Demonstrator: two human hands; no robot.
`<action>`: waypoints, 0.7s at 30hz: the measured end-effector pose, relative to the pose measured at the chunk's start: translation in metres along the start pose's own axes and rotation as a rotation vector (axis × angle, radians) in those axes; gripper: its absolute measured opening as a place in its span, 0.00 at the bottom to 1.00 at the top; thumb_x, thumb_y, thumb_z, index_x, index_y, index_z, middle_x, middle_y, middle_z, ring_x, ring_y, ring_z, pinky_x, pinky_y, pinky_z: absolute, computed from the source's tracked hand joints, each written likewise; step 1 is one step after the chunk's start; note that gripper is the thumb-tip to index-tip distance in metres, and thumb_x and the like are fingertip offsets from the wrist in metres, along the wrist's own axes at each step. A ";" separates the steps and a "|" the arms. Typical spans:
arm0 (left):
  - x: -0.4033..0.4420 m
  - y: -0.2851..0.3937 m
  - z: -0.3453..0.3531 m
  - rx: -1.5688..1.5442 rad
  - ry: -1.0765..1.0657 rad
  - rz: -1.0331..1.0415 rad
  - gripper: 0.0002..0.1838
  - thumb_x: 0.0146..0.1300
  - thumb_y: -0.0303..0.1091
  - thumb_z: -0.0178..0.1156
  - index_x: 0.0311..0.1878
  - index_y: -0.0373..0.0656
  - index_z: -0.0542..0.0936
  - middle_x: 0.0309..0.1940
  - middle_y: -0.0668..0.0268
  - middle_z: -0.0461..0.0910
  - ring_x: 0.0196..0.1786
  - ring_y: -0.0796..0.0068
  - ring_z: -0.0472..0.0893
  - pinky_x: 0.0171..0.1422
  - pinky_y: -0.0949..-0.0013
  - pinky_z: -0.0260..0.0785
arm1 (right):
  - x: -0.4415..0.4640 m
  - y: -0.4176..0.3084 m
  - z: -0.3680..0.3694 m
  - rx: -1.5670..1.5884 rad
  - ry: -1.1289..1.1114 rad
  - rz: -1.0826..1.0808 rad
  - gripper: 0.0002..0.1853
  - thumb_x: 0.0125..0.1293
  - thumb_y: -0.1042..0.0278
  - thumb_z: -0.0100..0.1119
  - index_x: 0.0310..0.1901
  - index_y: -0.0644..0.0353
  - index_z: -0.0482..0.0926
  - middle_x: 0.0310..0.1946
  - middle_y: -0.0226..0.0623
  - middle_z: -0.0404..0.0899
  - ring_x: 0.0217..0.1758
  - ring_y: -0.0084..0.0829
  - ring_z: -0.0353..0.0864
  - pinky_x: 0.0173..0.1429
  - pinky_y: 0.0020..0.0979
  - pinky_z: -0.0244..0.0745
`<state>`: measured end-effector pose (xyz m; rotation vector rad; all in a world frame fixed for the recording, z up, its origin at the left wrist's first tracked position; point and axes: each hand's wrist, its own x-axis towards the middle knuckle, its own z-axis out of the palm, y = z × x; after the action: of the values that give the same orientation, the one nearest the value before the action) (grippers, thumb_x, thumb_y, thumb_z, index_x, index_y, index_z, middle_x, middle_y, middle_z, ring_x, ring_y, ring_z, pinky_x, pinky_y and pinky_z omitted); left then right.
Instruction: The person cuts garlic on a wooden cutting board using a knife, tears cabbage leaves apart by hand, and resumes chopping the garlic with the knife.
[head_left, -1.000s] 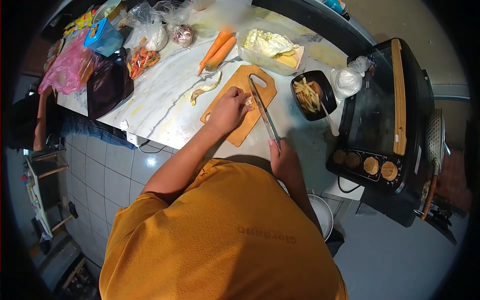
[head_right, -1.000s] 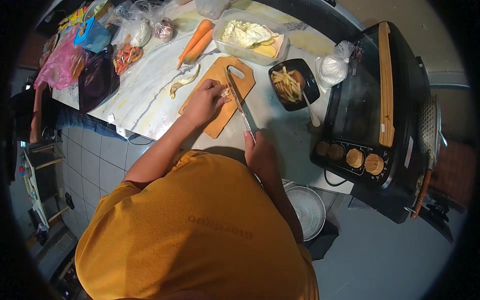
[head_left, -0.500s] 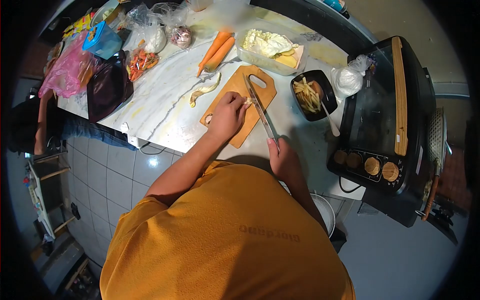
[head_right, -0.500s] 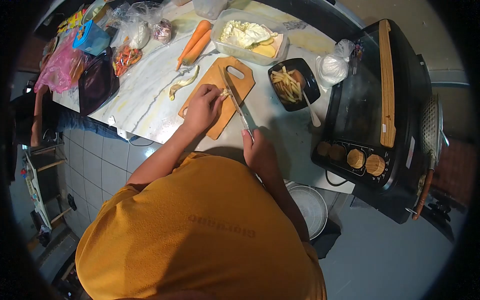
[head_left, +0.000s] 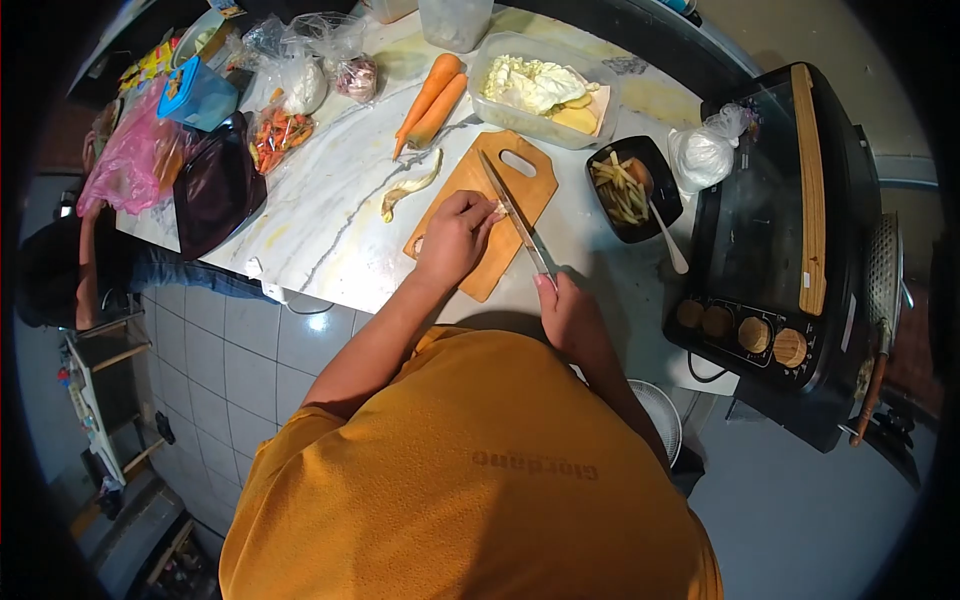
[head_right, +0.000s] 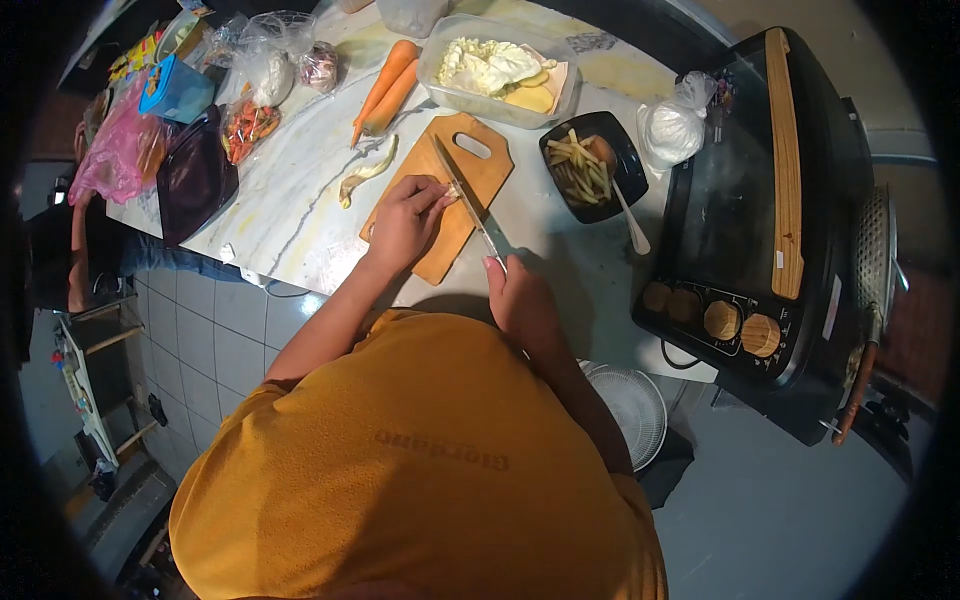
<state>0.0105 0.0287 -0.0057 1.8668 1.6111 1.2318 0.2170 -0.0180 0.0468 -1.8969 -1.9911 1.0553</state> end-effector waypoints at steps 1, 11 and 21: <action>0.000 0.000 0.000 -0.002 -0.005 0.000 0.06 0.61 0.27 0.68 0.40 0.35 0.86 0.35 0.57 0.81 0.38 0.55 0.82 0.42 0.60 0.77 | 0.000 0.000 0.000 0.002 0.000 0.005 0.21 0.76 0.52 0.51 0.35 0.65 0.75 0.27 0.61 0.79 0.35 0.65 0.79 0.37 0.57 0.73; -0.001 -0.002 -0.001 -0.030 -0.014 -0.020 0.06 0.60 0.26 0.69 0.39 0.36 0.86 0.36 0.58 0.82 0.38 0.57 0.82 0.41 0.61 0.76 | -0.002 -0.001 -0.001 -0.019 -0.012 0.040 0.21 0.77 0.54 0.49 0.34 0.65 0.74 0.26 0.60 0.78 0.35 0.66 0.78 0.34 0.54 0.70; 0.001 -0.002 -0.004 -0.007 -0.059 -0.026 0.06 0.59 0.26 0.71 0.39 0.37 0.87 0.37 0.60 0.82 0.38 0.61 0.83 0.43 0.64 0.77 | -0.002 -0.007 -0.006 -0.020 -0.061 0.104 0.22 0.77 0.50 0.49 0.37 0.64 0.75 0.28 0.60 0.79 0.36 0.65 0.79 0.37 0.56 0.73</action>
<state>0.0062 0.0297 -0.0046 1.8551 1.5930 1.1590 0.2154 -0.0167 0.0560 -2.0212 -1.9606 1.1371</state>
